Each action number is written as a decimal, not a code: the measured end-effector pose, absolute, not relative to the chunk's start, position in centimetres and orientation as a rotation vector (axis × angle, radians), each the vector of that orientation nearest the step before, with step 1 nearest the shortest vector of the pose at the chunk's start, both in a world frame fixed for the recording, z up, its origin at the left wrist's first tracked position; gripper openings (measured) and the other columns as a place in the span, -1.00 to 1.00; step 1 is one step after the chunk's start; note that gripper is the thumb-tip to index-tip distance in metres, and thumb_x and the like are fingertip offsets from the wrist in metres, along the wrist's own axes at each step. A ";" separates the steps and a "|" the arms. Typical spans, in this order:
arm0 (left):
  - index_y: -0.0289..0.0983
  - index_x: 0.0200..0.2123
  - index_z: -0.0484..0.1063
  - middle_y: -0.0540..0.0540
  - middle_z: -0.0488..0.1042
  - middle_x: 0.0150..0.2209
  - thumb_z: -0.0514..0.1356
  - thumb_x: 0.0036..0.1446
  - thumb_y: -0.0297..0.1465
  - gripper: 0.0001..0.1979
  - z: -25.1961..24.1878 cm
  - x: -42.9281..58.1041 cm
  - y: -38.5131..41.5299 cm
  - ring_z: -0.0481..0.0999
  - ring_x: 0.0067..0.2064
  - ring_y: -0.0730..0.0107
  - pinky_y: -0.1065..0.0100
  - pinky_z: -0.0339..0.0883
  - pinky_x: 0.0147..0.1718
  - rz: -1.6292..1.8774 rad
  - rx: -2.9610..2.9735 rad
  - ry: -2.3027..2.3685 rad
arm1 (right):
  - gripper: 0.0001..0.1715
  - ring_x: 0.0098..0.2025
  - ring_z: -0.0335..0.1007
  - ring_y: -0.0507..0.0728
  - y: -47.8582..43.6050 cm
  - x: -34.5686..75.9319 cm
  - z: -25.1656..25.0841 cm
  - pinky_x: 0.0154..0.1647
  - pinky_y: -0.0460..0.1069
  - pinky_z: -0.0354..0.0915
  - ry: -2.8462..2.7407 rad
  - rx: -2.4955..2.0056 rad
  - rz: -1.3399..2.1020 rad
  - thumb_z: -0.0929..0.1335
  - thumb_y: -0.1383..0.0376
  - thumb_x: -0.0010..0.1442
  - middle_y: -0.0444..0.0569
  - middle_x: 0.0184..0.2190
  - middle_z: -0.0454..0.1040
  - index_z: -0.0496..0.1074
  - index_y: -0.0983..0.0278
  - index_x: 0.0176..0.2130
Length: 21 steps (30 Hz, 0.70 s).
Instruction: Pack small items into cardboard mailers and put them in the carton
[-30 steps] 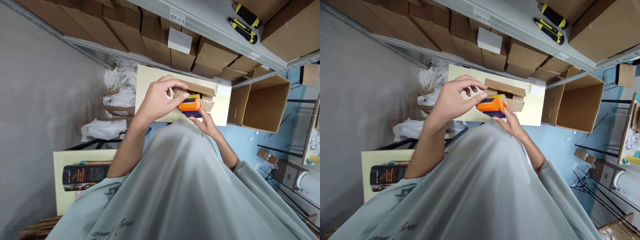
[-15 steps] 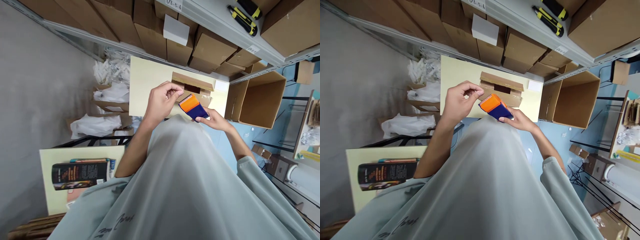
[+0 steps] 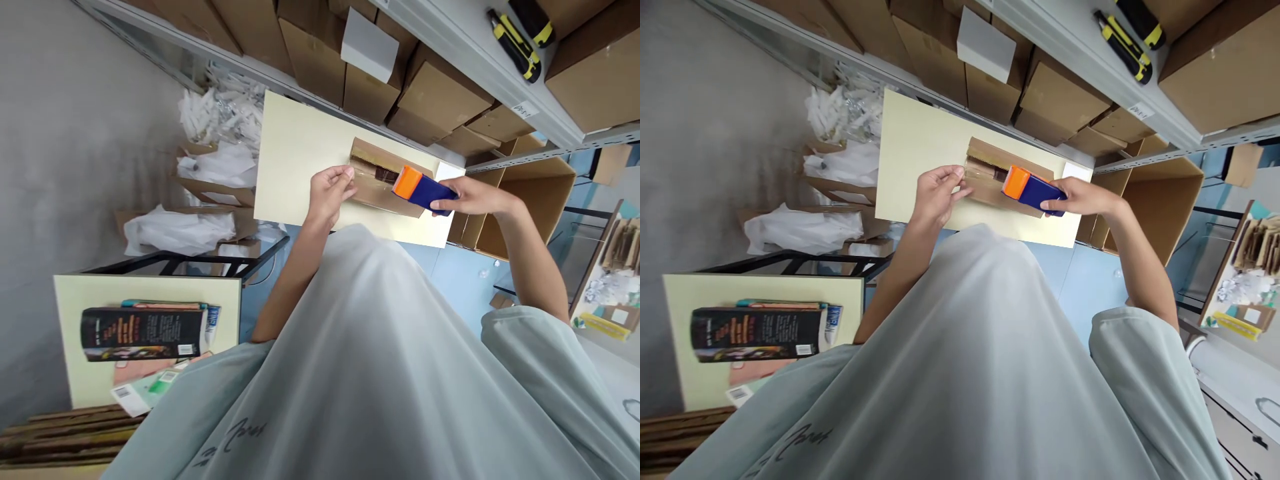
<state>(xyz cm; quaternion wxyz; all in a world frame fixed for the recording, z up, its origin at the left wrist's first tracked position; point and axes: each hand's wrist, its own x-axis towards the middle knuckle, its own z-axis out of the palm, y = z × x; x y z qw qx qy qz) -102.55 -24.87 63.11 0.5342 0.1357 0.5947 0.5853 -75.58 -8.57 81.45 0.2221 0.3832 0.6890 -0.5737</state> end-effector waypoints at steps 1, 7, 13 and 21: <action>-0.20 -0.16 0.56 -0.04 0.56 -0.31 0.55 0.29 -0.09 -0.64 62.4 -102.1 -24.4 0.66 -0.17 0.34 0.17 0.74 -0.02 1.384 0.277 1.413 | -0.33 -0.25 0.64 0.18 -7.2 -75.8 80.9 -0.16 0.08 0.55 1.888 1.049 -1.588 0.64 -0.29 0.21 -0.01 -0.29 0.73 0.66 0.22 -0.15; -0.19 -0.21 0.57 -0.04 0.57 -0.32 0.55 0.28 -0.21 -0.73 59.8 -101.8 -21.9 0.67 -0.21 0.36 0.30 0.70 -0.13 1.382 0.156 1.451 | -0.27 -0.27 0.64 0.19 -2.5 -76.8 76.4 -0.13 0.12 0.60 1.756 1.011 -1.604 0.73 -0.27 0.02 -0.02 -0.38 0.69 0.68 0.27 -0.23; -0.20 -0.23 0.57 -0.05 0.60 -0.32 0.52 0.28 -0.27 -0.79 58.4 -102.4 -21.8 0.66 -0.22 0.37 0.21 0.73 -0.05 1.380 0.109 1.479 | -0.27 -0.31 0.63 0.21 -2.4 -78.5 72.9 -0.21 0.09 0.55 1.710 0.984 -1.570 0.71 -0.34 -0.06 -0.05 -0.41 0.69 0.66 0.21 -0.35; -0.18 -0.28 0.58 -0.07 0.68 -0.21 0.38 0.35 -0.41 -0.89 57.1 -102.4 -21.8 0.67 -0.11 0.28 0.28 0.57 0.06 1.377 0.384 1.803 | -0.31 -0.23 0.64 0.25 -2.3 -79.4 71.7 -0.10 0.13 0.58 1.743 0.978 -1.580 0.72 -0.31 -0.04 0.00 -0.38 0.68 0.68 0.20 -0.35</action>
